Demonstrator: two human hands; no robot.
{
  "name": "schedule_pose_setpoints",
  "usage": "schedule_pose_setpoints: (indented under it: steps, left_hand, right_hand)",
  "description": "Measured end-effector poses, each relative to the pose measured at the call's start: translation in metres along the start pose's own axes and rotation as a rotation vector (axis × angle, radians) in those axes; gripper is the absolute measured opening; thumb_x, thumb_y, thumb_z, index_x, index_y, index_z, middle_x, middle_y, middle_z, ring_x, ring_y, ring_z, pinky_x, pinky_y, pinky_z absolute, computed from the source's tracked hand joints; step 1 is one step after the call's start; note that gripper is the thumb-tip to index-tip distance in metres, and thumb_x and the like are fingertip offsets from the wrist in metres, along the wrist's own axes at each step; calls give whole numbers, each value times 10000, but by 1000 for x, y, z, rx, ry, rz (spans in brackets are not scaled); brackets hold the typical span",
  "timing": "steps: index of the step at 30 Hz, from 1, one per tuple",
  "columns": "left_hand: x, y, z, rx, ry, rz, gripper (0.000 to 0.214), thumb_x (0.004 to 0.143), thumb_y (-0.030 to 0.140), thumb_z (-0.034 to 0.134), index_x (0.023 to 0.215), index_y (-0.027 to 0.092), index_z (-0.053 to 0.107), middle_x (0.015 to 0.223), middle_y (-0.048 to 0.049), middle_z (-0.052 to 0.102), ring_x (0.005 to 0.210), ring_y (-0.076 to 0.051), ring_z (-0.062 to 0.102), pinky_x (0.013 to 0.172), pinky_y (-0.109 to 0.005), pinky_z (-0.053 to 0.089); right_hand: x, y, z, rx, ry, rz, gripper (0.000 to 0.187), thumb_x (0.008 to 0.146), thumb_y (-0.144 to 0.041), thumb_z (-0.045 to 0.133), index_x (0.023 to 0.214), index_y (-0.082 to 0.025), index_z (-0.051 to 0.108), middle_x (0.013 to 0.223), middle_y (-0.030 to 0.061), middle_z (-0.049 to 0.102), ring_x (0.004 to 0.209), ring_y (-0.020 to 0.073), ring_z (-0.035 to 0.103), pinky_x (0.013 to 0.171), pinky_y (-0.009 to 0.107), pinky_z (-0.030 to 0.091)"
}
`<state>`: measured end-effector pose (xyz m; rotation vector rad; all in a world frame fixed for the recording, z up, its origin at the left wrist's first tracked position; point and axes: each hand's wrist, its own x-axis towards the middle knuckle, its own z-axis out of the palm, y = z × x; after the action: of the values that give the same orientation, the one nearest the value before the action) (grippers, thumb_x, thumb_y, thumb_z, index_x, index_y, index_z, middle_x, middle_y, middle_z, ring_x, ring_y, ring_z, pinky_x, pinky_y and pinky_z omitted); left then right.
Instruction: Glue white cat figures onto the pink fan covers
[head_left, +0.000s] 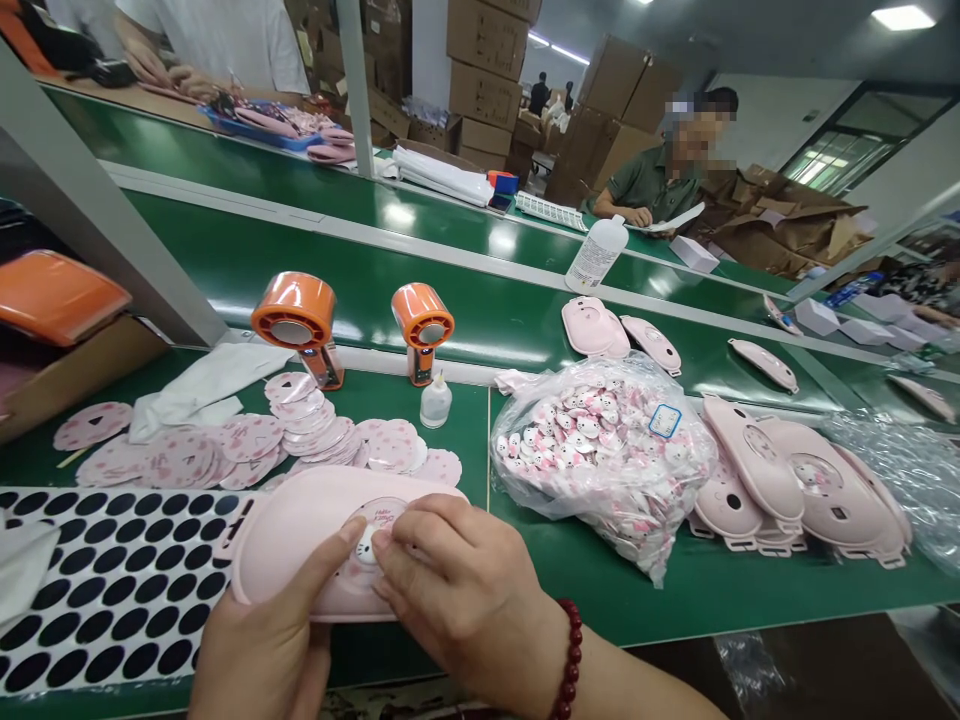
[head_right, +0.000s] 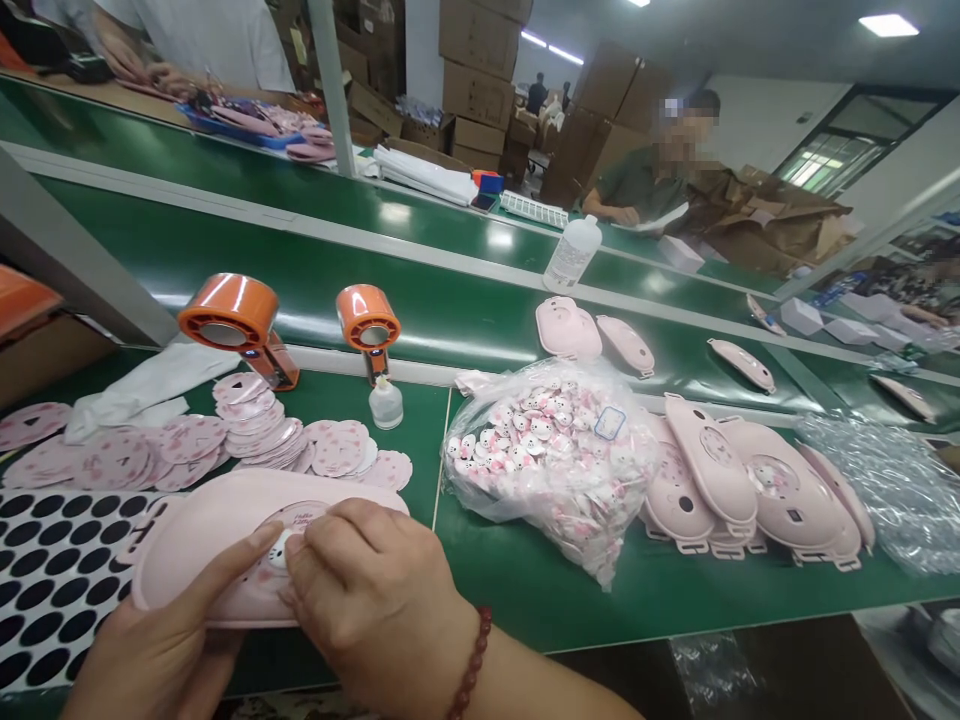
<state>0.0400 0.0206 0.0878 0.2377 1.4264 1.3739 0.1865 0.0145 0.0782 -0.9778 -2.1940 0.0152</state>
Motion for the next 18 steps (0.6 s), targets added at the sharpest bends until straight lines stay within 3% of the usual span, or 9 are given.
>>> schedule_pose_setpoints:
  steps: [2, 5, 8, 12, 15, 18]
  left_hand:
    - [2, -1, -2, 18, -7, -2, 659, 474, 162, 971, 1102, 211, 774, 1043, -39, 818, 917, -215, 769, 736, -219, 622]
    - [6, -2, -4, 50, -33, -16, 709, 471, 218, 986, 1145, 217, 768, 1080, -53, 816, 918, -235, 772, 730, -246, 631]
    - [9, 0, -4, 75, -85, -2, 759, 502, 288, 993, 1219, 271, 743, 1203, -52, 792, 1043, -277, 754, 776, -304, 643]
    - [6, 5, -1, 114, -131, -30, 762, 564, 295, 978, 1278, 254, 717, 1225, -84, 783, 1096, -325, 737, 816, -364, 652]
    - [2, 7, -1, 99, -182, -74, 705, 647, 321, 942, 1305, 251, 700, 1293, -82, 756, 1182, -314, 699, 862, -321, 632]
    - [-2, 7, -3, 51, -210, -101, 851, 584, 316, 970, 1372, 318, 648, 1328, -47, 742, 1234, -303, 669, 819, -263, 629]
  right_hand:
    - [-2, 1, -1, 16, -52, -33, 269, 1022, -168, 563, 1244, -56, 665, 1055, 123, 750, 1083, 243, 665, 980, 366, 618]
    - [-2, 6, -4, 148, -29, 77, 254, 1031, -236, 580, 1233, -162, 713, 1159, 108, 724, 1219, 252, 625, 1138, 447, 525]
    - [1, 14, -4, 360, 75, 394, 284, 1017, -357, 625, 1266, -268, 730, 1308, 100, 679, 1292, 260, 608, 1156, 505, 490]
    - [6, 23, 0, 759, -32, 817, 459, 875, -435, 782, 1283, -232, 731, 1263, 84, 755, 1158, 279, 723, 1039, 456, 589]
    - [10, 24, 3, 928, -29, 890, 428, 833, -440, 812, 1202, -227, 770, 1217, 52, 787, 1116, 283, 749, 993, 431, 615]
    - [12, 20, 5, 910, 22, 884, 404, 841, -413, 801, 1200, -230, 779, 1200, 44, 794, 1104, 272, 753, 989, 412, 614]
